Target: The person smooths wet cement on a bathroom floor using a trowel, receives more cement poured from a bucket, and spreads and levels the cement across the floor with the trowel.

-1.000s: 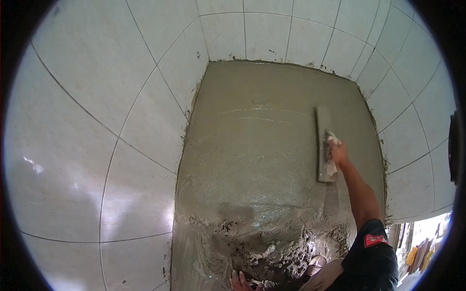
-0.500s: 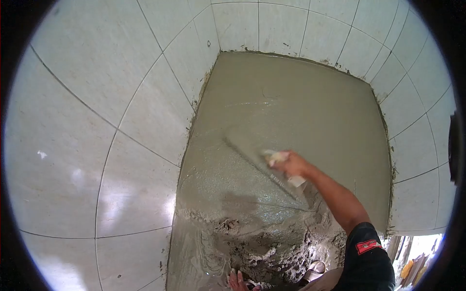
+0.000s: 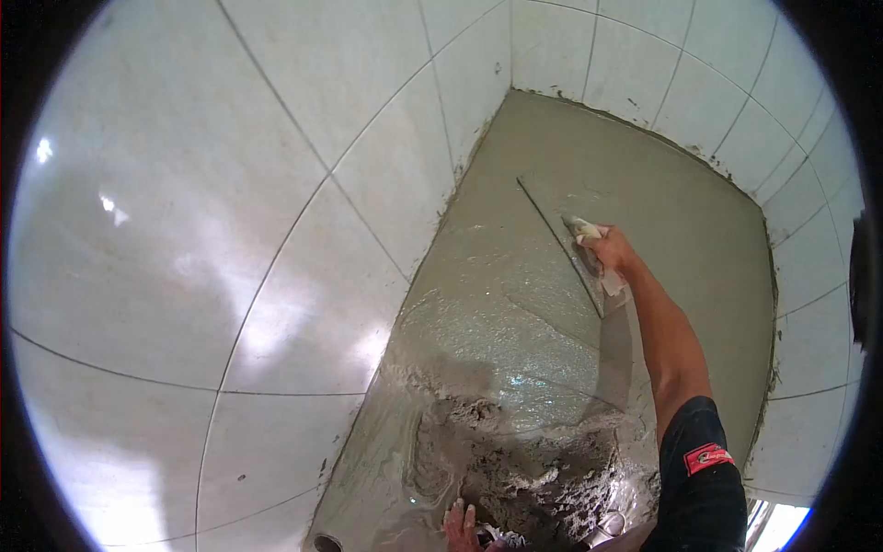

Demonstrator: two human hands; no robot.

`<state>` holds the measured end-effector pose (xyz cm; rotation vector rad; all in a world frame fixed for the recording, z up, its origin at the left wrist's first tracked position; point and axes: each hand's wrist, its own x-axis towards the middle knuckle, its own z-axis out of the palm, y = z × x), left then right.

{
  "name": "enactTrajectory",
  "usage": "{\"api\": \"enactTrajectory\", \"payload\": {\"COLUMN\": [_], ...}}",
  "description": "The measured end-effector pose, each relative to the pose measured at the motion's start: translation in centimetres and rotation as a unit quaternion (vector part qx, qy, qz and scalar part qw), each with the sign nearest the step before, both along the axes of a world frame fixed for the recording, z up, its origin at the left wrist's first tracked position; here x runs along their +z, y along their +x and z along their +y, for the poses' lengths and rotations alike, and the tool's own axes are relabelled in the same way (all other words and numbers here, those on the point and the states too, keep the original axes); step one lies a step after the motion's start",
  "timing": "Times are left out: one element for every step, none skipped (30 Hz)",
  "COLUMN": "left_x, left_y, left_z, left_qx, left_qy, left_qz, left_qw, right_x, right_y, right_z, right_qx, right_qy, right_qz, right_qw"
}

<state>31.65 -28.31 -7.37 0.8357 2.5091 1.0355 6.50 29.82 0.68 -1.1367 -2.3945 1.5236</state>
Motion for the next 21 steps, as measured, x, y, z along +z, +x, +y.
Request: {"api": "enactTrajectory", "payload": {"left_x": [0.1, 0.1, 0.2, 0.2, 0.2, 0.1, 0.0, -0.1, -0.3, -0.3, -0.4, -0.5, -0.6, -0.8, -1.0, -1.5, -2.2, -2.3, -2.2, -2.2, -2.0], "left_y": [0.2, 0.3, 0.4, 0.5, 0.5, 0.5, 0.4, 0.2, -0.1, -0.2, -0.3, -0.2, -0.3, -0.4, -0.5, -0.6, -0.6, -0.6, -0.5, -0.5, -0.8], "left_z": [-0.2, -0.4, -0.5, -0.6, -0.5, -0.5, -0.3, -0.2, -0.1, -0.2, -0.3, -0.4, -0.5, -0.5, -0.4, -0.6, -0.8, -0.7, -0.5, -0.5, -0.4], "left_qx": [0.002, 0.002, 0.000, -0.002, -0.006, -0.011, -0.016, -0.021, -0.025, -0.030, -0.035, -0.040, -0.047, -0.053, -0.058, -0.060, -0.064, -0.067, -0.066, -0.069, -0.073], "left_qy": [-0.002, -0.004, -0.006, -0.006, -0.005, -0.003, 0.000, 0.002, 0.004, 0.004, 0.004, 0.005, 0.006, 0.007, 0.009, 0.010, 0.014, 0.019, 0.021, 0.028, 0.035], "left_qz": [0.000, -0.001, -0.002, -0.003, -0.004, -0.005, -0.004, -0.003, 0.001, 0.002, 0.002, 0.001, 0.000, 0.000, 0.001, 0.002, 0.016, 0.029, 0.027, 0.040, 0.056], "left_qw": [1.000, 1.000, 1.000, 1.000, 1.000, 1.000, 1.000, 1.000, 1.000, 1.000, 0.999, 0.999, 0.999, 0.999, 0.998, 0.998, 0.998, 0.997, 0.997, 0.996, 0.995], "right_x": [-0.3, -0.6, -0.9, -1.3, -1.6, -1.3, -0.8, -0.4, 0.1, 0.6, 0.8, 0.7, 0.5, 0.4, 0.4, 0.6, 0.8, 1.1, 1.3, 1.5, 1.6], "right_y": [-0.6, -1.0, -1.5, -2.0, -2.4, -2.5, -2.5, -2.2, -1.8, -1.1, -0.3, 0.6, 1.4, 2.3, 3.4, 4.5, 5.1, 5.4, 5.6, 5.8, 5.6], "right_z": [0.2, 0.5, -0.1, -0.8, -1.3, -3.3, -5.7, -7.4, -8.9, -10.5, -11.8, -12.6, -13.4, -14.0, -14.8, -15.7, -16.3, -16.6, -16.8, -16.9, -16.6], "right_qx": [0.000, 0.019, 0.021, 0.044, 0.066, 0.035, 0.004, 0.064, 0.125, 0.131, 0.135, 0.134, 0.191, 0.248, 0.246, 0.303, 0.358, 0.358, 0.405, 0.448, 0.447], "right_qy": [-0.020, -0.036, -0.037, -0.051, -0.064, -0.067, -0.069, -0.073, -0.077, -0.124, -0.172, -0.171, -0.147, -0.121, -0.119, -0.078, -0.035, -0.035, 0.037, 0.108, 0.110], "right_qz": [0.007, -0.011, -0.012, -0.023, -0.034, -0.033, -0.031, -0.040, -0.049, -0.054, -0.061, -0.062, -0.078, -0.093, -0.093, -0.066, -0.038, -0.039, -0.065, -0.089, -0.087], "right_qw": [1.000, 0.999, 0.999, 0.997, 0.995, 0.997, 0.997, 0.994, 0.988, 0.982, 0.974, 0.974, 0.967, 0.957, 0.957, 0.948, 0.932, 0.932, 0.911, 0.883, 0.884]}}
